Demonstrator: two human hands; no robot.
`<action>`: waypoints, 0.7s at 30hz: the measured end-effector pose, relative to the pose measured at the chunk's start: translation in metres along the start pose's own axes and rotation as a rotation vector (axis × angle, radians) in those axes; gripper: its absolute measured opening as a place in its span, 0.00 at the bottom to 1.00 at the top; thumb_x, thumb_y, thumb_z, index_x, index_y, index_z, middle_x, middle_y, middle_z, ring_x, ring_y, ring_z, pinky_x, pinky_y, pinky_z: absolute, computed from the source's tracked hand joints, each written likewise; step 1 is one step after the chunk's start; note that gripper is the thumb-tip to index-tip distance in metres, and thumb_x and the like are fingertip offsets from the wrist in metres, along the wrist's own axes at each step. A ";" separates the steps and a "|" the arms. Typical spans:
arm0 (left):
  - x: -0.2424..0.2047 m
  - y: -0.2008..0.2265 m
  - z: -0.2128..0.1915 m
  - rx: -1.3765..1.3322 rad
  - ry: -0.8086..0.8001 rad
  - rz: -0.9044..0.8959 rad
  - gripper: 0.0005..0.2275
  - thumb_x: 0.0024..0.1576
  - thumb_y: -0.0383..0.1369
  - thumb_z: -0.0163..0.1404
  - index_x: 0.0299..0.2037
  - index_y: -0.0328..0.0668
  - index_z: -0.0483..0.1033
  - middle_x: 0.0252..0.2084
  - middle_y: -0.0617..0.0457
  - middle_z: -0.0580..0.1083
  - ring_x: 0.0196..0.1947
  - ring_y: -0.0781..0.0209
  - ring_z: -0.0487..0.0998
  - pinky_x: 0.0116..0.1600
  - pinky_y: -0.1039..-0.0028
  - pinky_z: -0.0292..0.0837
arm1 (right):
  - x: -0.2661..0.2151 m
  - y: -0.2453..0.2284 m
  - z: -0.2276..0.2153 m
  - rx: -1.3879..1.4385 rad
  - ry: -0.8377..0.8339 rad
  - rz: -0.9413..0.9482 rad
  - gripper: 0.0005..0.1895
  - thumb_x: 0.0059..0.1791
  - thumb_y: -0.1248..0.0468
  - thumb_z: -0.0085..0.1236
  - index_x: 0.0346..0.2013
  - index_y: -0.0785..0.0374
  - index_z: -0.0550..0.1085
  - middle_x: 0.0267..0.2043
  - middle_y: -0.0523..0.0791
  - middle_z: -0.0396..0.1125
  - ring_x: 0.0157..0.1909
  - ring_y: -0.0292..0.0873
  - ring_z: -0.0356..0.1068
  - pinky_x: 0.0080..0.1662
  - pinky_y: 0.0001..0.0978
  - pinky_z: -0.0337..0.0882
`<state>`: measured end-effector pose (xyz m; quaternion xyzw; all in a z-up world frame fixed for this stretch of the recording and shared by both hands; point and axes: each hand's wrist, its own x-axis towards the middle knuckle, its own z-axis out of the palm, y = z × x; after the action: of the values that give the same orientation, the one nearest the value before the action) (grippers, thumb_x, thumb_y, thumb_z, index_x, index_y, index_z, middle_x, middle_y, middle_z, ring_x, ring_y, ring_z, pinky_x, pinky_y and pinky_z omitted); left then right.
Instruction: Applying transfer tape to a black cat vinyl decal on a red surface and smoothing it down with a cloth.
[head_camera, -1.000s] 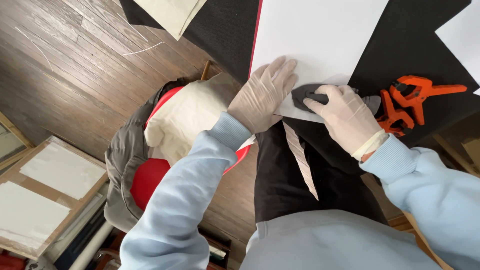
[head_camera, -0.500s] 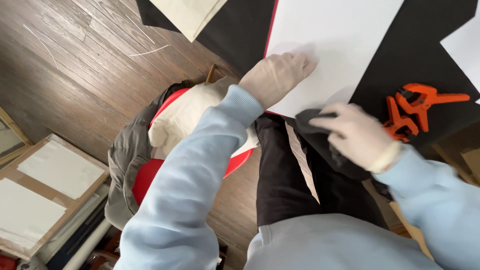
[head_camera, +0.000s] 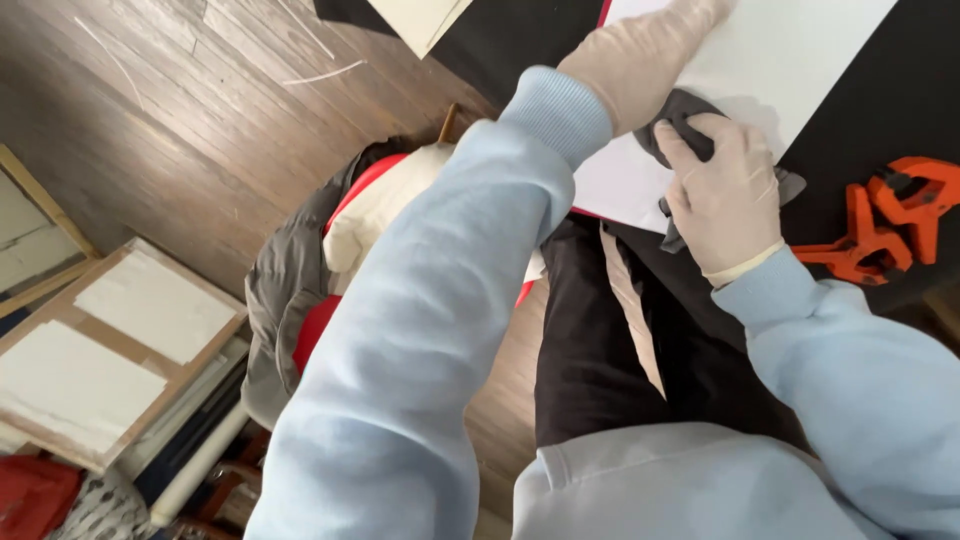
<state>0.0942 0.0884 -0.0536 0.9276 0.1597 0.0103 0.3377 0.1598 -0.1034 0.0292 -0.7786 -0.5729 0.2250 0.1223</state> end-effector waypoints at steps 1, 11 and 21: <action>0.000 0.002 0.002 -0.001 -0.006 -0.008 0.26 0.52 0.25 0.51 0.64 0.37 0.63 0.39 0.44 0.78 0.33 0.54 0.83 0.32 0.71 0.80 | 0.000 -0.004 -0.002 0.007 -0.007 -0.001 0.27 0.51 0.70 0.59 0.66 0.57 0.76 0.62 0.51 0.63 0.60 0.58 0.62 0.59 0.48 0.68; -0.003 0.007 0.006 0.965 0.083 0.184 0.25 0.60 0.23 0.51 0.69 0.40 0.61 0.38 0.52 0.72 0.28 0.64 0.71 0.30 0.71 0.70 | 0.002 -0.025 0.009 -0.002 -0.040 -0.165 0.26 0.46 0.70 0.59 0.60 0.56 0.77 0.58 0.48 0.66 0.56 0.54 0.64 0.56 0.47 0.68; 0.006 0.014 -0.036 0.804 -0.027 0.213 0.28 0.55 0.40 0.53 0.68 0.51 0.63 0.50 0.53 0.70 0.43 0.60 0.73 0.42 0.69 0.73 | 0.000 -0.061 0.042 0.068 -0.101 -0.414 0.16 0.43 0.66 0.61 0.46 0.56 0.78 0.47 0.45 0.67 0.46 0.50 0.70 0.49 0.45 0.74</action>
<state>0.0994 0.1026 -0.0178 0.9969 0.0495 -0.0301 -0.0524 0.0878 -0.0871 0.0199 -0.6272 -0.7182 0.2530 0.1634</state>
